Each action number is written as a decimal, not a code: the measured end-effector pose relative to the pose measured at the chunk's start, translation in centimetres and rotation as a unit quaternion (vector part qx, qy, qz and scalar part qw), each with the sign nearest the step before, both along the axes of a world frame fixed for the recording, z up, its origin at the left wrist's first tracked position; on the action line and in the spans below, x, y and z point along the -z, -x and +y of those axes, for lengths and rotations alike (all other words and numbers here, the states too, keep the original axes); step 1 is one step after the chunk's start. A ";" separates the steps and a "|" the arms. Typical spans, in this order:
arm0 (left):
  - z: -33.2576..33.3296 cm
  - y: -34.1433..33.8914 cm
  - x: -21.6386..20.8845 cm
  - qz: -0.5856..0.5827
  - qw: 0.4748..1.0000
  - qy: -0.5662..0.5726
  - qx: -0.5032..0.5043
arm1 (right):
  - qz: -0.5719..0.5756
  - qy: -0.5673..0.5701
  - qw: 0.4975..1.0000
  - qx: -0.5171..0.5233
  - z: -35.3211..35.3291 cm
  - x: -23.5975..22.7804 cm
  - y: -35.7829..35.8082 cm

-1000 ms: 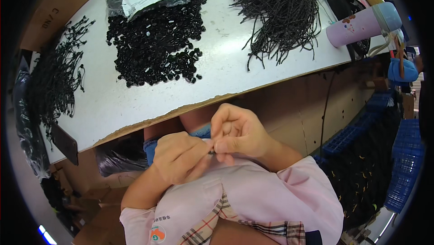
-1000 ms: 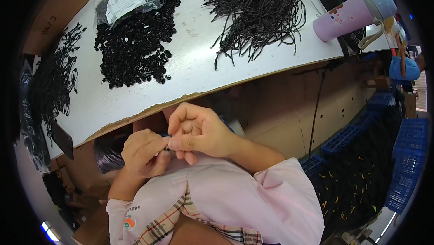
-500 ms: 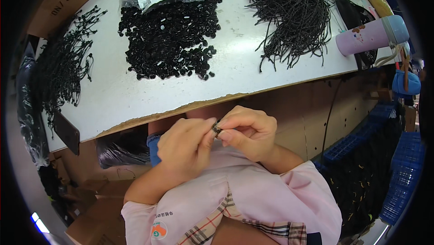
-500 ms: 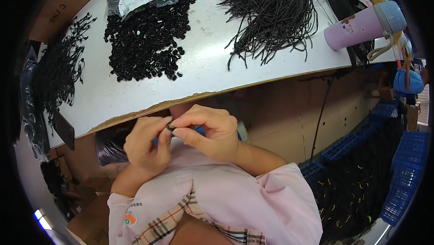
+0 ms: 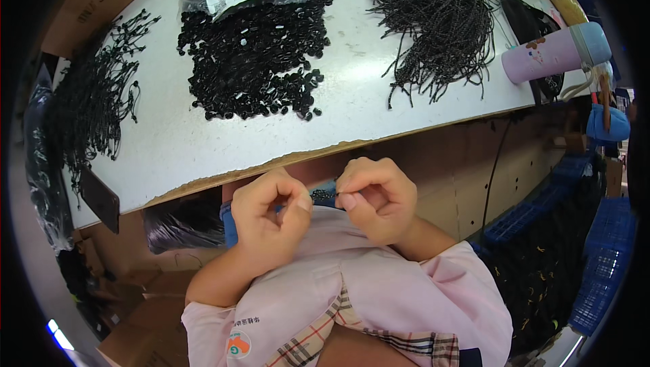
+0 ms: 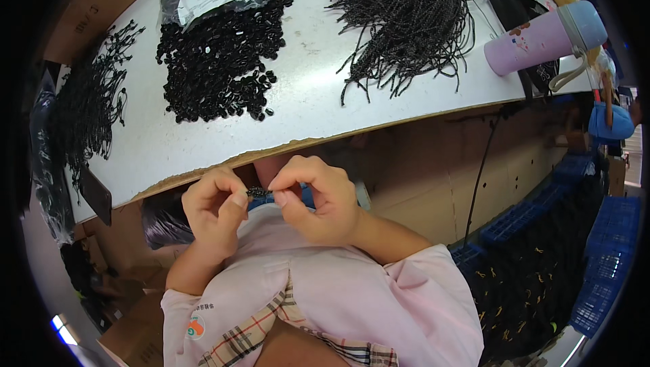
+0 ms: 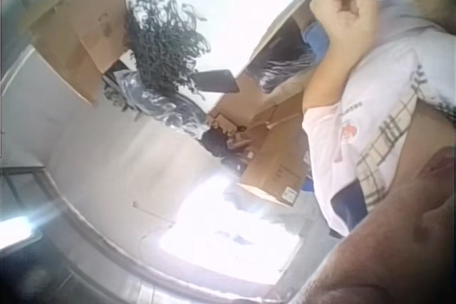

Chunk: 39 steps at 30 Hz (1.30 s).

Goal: Manually attaching small black plastic link components to a black cord on a workbench.

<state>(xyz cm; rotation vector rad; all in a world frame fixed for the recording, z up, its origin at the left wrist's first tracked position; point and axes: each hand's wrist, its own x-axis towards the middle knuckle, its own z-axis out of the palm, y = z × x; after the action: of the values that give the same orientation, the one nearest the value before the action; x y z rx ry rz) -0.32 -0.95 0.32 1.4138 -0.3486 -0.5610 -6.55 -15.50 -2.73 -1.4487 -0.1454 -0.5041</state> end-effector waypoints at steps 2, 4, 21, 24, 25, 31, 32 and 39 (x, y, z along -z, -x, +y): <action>-1.4 0.5 -1.0 -0.052 0.995 0.041 -0.069 | 0.039 -0.064 0.996 -0.038 0.0 -0.2 0.3; -0.8 0.5 -0.5 -0.090 0.995 0.035 -0.003 | 0.077 -0.193 0.971 -0.114 0.4 -0.7 0.2; 9.3 -8.5 -0.6 -0.474 0.681 -0.409 -0.379 | 0.074 0.461 0.858 0.216 -9.6 -1.4 -1.6; 8.0 -8.8 0.4 -0.552 0.674 -0.369 -0.324 | 0.117 0.505 0.829 0.211 -10.8 -2.1 -1.9; 5.8 -8.0 0.7 -0.471 0.767 -0.340 -0.275 | 0.129 0.514 0.823 0.203 -11.0 -2.1 -2.0; -2.3 -5.8 1.4 -0.404 0.871 -0.266 -0.081 | 0.129 0.569 0.787 0.198 -10.3 -1.7 -2.4; -2.4 -6.1 1.2 -0.413 0.861 -0.290 -0.066 | 0.110 0.591 0.770 0.214 -10.0 -1.6 -2.4; -3.1 -4.9 1.6 -0.552 0.753 -0.352 -0.060 | -0.140 0.356 0.922 0.062 -2.4 -0.6 -1.8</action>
<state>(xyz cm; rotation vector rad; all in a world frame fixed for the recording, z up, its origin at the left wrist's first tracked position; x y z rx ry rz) 4.57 -4.03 -1.28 2.4071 -1.0506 0.4077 -4.70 -17.86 -2.15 -2.0978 -0.5083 -0.8148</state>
